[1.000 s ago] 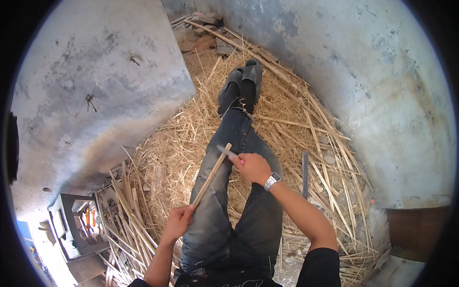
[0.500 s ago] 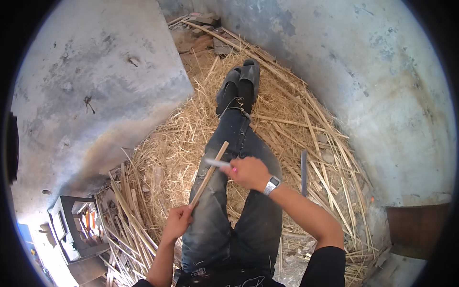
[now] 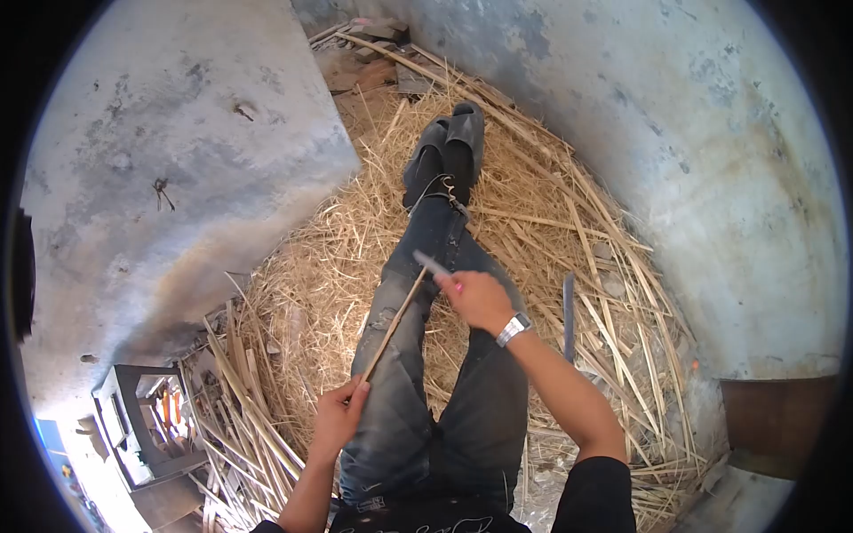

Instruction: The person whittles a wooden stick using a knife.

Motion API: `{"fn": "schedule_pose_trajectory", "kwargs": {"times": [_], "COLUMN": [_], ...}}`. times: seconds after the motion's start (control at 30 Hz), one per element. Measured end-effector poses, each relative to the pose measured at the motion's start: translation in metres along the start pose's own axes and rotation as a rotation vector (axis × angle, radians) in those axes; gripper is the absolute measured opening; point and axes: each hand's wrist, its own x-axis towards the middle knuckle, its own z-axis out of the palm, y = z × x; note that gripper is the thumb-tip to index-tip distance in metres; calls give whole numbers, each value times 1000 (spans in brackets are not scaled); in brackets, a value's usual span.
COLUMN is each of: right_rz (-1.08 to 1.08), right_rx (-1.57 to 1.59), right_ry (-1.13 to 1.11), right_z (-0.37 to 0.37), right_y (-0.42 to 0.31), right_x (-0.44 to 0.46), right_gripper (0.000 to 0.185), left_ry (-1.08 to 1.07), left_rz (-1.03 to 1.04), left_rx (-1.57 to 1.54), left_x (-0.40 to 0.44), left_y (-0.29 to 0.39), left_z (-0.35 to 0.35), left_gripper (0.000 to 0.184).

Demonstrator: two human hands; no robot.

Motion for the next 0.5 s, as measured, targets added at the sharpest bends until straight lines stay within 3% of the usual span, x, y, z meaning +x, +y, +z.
{"fn": "schedule_pose_trajectory", "kwargs": {"times": [0.03,0.13,0.2,0.23,0.3,0.33,0.47,0.5], "right_rz": [99,-37,-208,-201,-44,93,-35,-105], "right_rx": [34,44,-107,-107,14,86,72,12], "right_ry": [0,-59,-266,-265,34,29,-36,-142], "right_z": [-6,-1,8,12,12,-5,-6,2], "right_y": [4,-18,-32,-22,7,7,-21,-27], "right_x": [9,-14,-34,-29,-2,8,-22,-34], "right_gripper": [63,64,66,66,61,62,64,64], "left_ry": [4,53,15,9,63,66,79,80], "left_rz": [2,51,-51,-50,34,30,45,49], "left_rx": [1,23,54,53,76,73,69,75], "left_x": [-2,0,-2,-3,-4,-6,-3,-4], "left_y": [-3,-2,9,7,3,0,-2,-1], "left_z": [1,3,0,1,5,6,4,5], "left_gripper": [40,40,39,39,38,38,38,38]}}
